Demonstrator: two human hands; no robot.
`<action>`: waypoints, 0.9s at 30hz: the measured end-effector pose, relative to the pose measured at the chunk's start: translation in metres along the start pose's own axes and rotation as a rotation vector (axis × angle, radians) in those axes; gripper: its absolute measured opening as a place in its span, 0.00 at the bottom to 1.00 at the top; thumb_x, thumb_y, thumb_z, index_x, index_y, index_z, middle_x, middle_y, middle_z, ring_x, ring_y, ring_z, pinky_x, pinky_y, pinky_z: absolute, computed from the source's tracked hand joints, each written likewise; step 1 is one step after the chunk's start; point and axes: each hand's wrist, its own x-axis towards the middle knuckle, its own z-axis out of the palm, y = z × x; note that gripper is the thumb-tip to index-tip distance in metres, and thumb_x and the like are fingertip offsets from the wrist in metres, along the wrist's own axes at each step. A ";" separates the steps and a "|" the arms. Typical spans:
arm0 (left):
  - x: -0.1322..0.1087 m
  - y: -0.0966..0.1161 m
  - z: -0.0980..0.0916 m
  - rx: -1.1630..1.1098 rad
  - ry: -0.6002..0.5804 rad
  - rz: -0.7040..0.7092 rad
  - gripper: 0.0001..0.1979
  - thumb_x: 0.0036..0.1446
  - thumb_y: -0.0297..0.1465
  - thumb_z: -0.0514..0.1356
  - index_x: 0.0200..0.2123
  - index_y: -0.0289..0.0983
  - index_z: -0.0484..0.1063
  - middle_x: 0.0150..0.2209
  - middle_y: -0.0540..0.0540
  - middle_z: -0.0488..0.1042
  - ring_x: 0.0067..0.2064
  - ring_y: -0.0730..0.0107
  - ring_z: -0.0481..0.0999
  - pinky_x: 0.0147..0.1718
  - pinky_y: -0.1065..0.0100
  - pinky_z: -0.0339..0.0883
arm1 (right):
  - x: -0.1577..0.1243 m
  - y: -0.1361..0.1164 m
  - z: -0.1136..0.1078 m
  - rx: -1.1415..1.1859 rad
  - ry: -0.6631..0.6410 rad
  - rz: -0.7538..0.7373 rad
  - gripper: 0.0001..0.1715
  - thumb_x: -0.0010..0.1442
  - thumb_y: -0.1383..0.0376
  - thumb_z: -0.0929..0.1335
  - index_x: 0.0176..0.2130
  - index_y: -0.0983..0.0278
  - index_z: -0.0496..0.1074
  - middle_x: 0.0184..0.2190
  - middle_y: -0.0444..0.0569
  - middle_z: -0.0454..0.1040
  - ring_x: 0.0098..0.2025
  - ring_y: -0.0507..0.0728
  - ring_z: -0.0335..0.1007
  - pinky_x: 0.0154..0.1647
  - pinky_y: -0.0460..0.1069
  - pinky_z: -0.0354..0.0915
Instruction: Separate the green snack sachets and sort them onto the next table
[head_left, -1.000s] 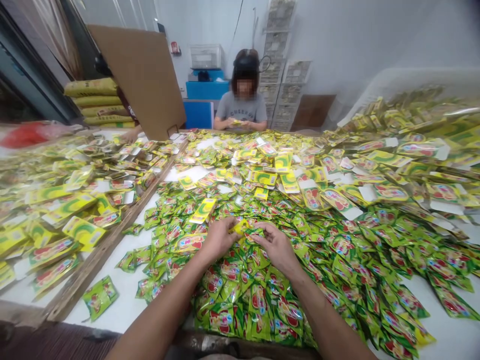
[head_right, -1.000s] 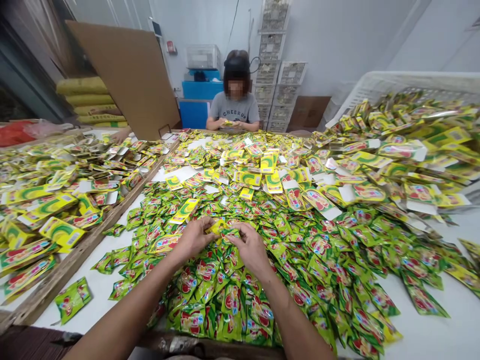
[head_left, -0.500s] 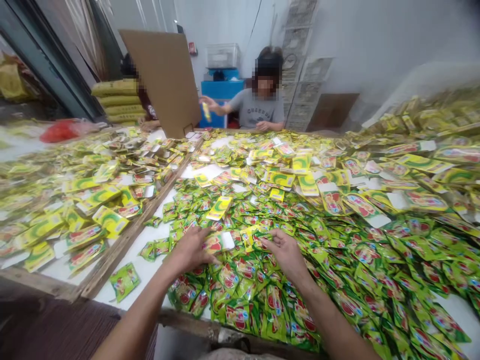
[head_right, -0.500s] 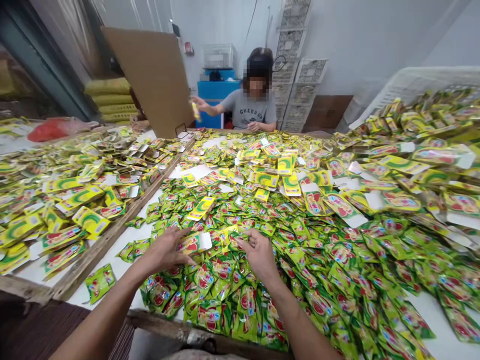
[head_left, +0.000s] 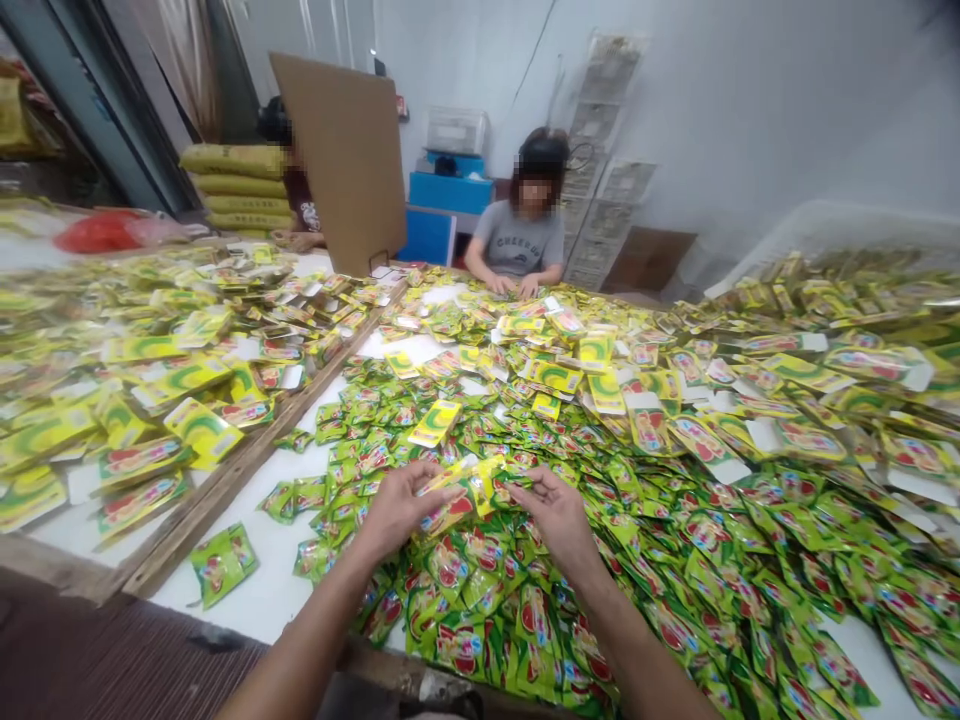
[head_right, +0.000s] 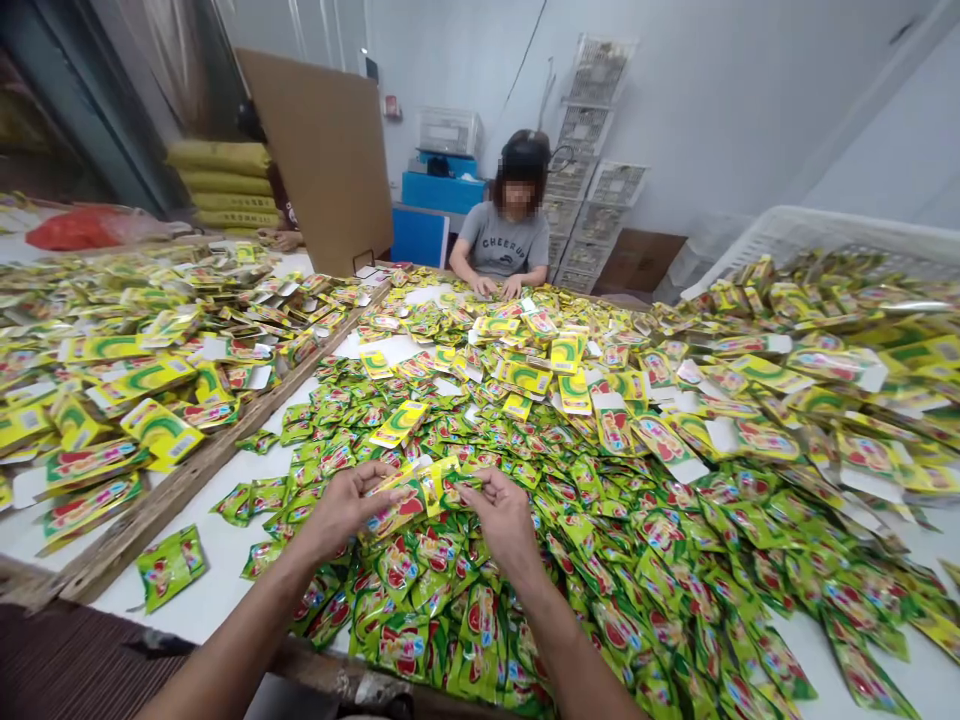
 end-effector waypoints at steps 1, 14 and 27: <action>0.000 0.002 0.002 -0.049 -0.047 -0.016 0.16 0.41 0.40 0.66 0.31 0.35 0.70 0.29 0.49 0.75 0.30 0.69 0.72 0.31 0.70 0.62 | 0.002 -0.004 -0.004 -0.004 0.001 -0.010 0.20 0.40 0.52 0.74 0.26 0.63 0.67 0.22 0.43 0.70 0.28 0.55 0.67 0.32 0.49 0.65; 0.030 0.008 0.043 -0.251 -0.082 -0.023 0.17 0.37 0.38 0.69 0.29 0.34 0.72 0.25 0.49 0.76 0.26 0.72 0.72 0.27 0.73 0.62 | 0.011 -0.022 -0.020 -0.139 0.252 -0.215 0.16 0.45 0.55 0.73 0.26 0.63 0.67 0.20 0.42 0.66 0.26 0.53 0.64 0.29 0.48 0.64; 0.026 -0.011 0.040 -0.419 -0.008 -0.074 0.16 0.38 0.38 0.69 0.29 0.34 0.72 0.25 0.50 0.75 0.26 0.75 0.72 0.29 0.74 0.63 | 0.024 -0.034 -0.028 -0.465 -0.124 -0.085 0.12 0.46 0.58 0.70 0.24 0.63 0.67 0.18 0.40 0.62 0.22 0.51 0.57 0.24 0.45 0.55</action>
